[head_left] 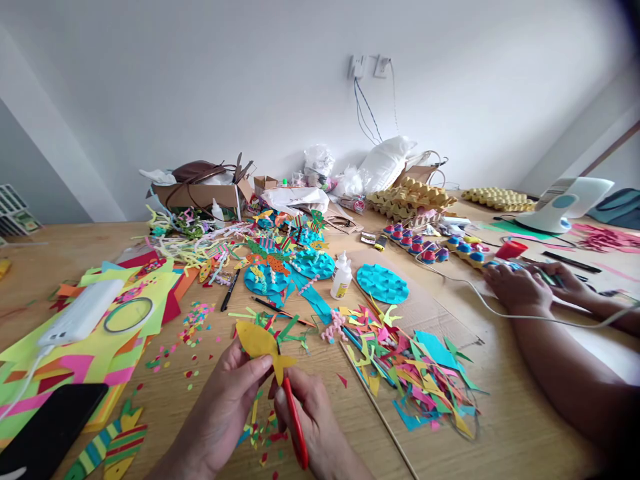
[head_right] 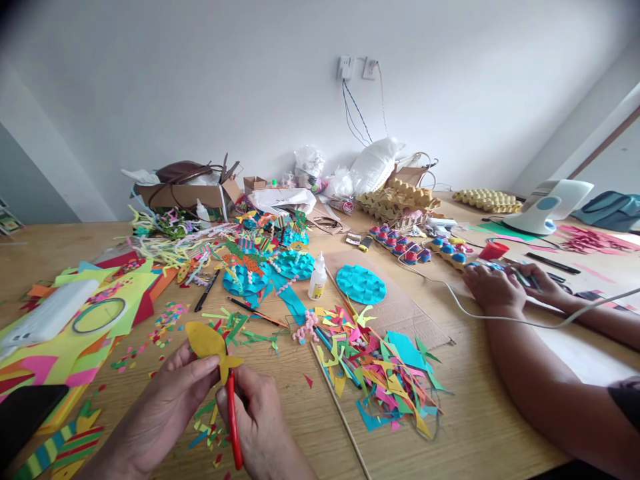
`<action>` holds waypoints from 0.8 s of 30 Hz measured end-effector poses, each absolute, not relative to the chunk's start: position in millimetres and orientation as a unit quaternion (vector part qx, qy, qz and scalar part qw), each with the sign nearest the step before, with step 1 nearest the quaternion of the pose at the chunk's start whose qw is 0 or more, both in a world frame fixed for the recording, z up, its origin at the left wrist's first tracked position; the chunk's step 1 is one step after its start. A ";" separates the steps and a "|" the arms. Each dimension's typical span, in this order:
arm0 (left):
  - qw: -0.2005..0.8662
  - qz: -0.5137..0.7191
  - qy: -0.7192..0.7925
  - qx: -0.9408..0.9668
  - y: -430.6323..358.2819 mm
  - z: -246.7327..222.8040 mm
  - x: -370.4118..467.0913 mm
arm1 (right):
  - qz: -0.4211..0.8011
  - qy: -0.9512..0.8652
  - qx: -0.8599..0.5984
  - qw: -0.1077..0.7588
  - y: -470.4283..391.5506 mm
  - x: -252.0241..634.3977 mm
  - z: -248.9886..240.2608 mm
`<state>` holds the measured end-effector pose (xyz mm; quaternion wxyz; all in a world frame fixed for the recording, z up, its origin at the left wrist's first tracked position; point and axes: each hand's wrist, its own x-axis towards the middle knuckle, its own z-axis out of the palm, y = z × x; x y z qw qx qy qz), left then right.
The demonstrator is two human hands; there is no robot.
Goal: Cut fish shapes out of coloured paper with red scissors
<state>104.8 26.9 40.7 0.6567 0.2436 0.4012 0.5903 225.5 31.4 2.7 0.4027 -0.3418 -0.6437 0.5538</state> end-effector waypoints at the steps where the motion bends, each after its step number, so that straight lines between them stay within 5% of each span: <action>1: 0.657 0.591 0.402 0.239 26.8 40.9 105.0 | 0.555 -0.642 -0.342 0.403 31.1 225.5 2.6; 24: 0.643 0.576 0.435 0.256 28.0 39.7 95.5 | 0.526 -0.665 -0.358 0.391 30.5 226.8 -5.2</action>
